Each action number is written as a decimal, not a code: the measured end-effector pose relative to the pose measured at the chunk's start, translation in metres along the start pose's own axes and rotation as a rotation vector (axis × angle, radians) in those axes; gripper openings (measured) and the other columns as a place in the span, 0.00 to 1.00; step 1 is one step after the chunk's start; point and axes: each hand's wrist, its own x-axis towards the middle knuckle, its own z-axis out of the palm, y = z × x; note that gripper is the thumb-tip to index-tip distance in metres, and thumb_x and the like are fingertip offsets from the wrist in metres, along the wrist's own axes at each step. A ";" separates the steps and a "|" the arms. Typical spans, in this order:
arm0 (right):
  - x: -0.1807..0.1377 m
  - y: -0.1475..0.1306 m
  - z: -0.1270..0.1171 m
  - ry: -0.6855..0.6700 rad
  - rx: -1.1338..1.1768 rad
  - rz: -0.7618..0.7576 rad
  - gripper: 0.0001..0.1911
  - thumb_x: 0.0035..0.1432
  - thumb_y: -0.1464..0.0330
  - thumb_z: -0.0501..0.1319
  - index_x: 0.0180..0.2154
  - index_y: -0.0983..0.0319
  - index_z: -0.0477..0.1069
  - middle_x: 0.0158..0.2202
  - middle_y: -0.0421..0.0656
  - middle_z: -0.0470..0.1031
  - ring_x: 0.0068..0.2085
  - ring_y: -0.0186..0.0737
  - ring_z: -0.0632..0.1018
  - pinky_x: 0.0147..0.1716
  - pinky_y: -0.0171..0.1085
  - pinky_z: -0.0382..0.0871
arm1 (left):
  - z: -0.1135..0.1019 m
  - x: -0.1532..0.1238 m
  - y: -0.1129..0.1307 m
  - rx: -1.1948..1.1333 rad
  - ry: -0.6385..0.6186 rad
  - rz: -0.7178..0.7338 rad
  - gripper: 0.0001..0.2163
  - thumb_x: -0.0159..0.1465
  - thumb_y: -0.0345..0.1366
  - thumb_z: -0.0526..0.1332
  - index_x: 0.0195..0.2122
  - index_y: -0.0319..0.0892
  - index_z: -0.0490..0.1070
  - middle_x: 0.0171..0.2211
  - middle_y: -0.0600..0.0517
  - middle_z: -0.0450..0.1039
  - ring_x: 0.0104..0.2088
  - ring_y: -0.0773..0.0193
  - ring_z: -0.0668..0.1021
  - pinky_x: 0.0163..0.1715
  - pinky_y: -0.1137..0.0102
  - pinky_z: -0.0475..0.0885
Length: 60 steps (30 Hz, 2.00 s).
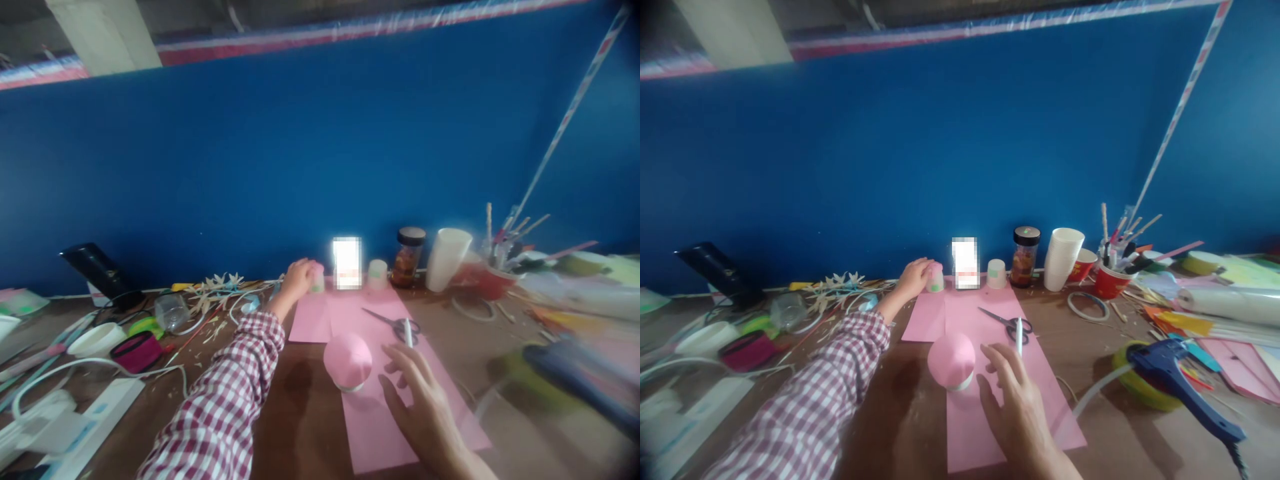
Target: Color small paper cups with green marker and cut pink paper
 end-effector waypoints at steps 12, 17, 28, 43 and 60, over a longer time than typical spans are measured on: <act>0.000 0.001 -0.002 0.036 -0.025 0.029 0.17 0.61 0.70 0.54 0.52 0.61 0.62 0.46 0.50 0.70 0.42 0.44 0.77 0.36 0.41 0.76 | -0.008 -0.136 0.028 -0.427 0.138 -0.124 0.20 0.69 0.44 0.41 0.52 0.41 0.66 0.49 0.44 0.72 0.50 0.59 0.74 0.51 0.64 0.68; -0.003 0.003 0.003 -0.034 -0.029 0.057 0.20 0.60 0.70 0.54 0.54 0.61 0.60 0.51 0.52 0.68 0.49 0.48 0.74 0.40 0.45 0.76 | -0.005 -0.199 0.057 -0.678 0.011 -0.221 0.23 0.65 0.47 0.52 0.58 0.44 0.57 0.56 0.42 0.65 0.56 0.55 0.69 0.54 0.60 0.65; -0.007 0.006 0.018 -0.103 0.175 0.125 0.26 0.57 0.72 0.54 0.58 0.61 0.55 0.53 0.53 0.67 0.50 0.47 0.74 0.41 0.46 0.76 | 0.008 -0.209 0.099 -0.653 -0.065 -0.237 0.53 0.43 0.45 0.72 0.65 0.47 0.40 0.64 0.41 0.50 0.64 0.47 0.55 0.61 0.55 0.53; -0.010 0.007 0.020 -0.166 0.155 0.153 0.27 0.57 0.71 0.54 0.58 0.61 0.52 0.54 0.53 0.66 0.50 0.46 0.74 0.42 0.46 0.76 | 0.022 -0.211 0.099 -0.619 0.033 -0.270 0.47 0.47 0.40 0.71 0.64 0.45 0.46 0.61 0.41 0.59 0.61 0.48 0.62 0.57 0.58 0.61; 0.021 -0.027 0.000 -0.354 -0.172 -0.249 0.27 0.55 0.60 0.61 0.54 0.61 0.64 0.57 0.50 0.66 0.62 0.58 0.58 0.56 0.57 0.59 | 0.029 -0.214 0.096 -0.698 0.020 -0.225 0.47 0.50 0.35 0.68 0.65 0.44 0.39 0.55 0.41 0.66 0.54 0.51 0.71 0.52 0.59 0.68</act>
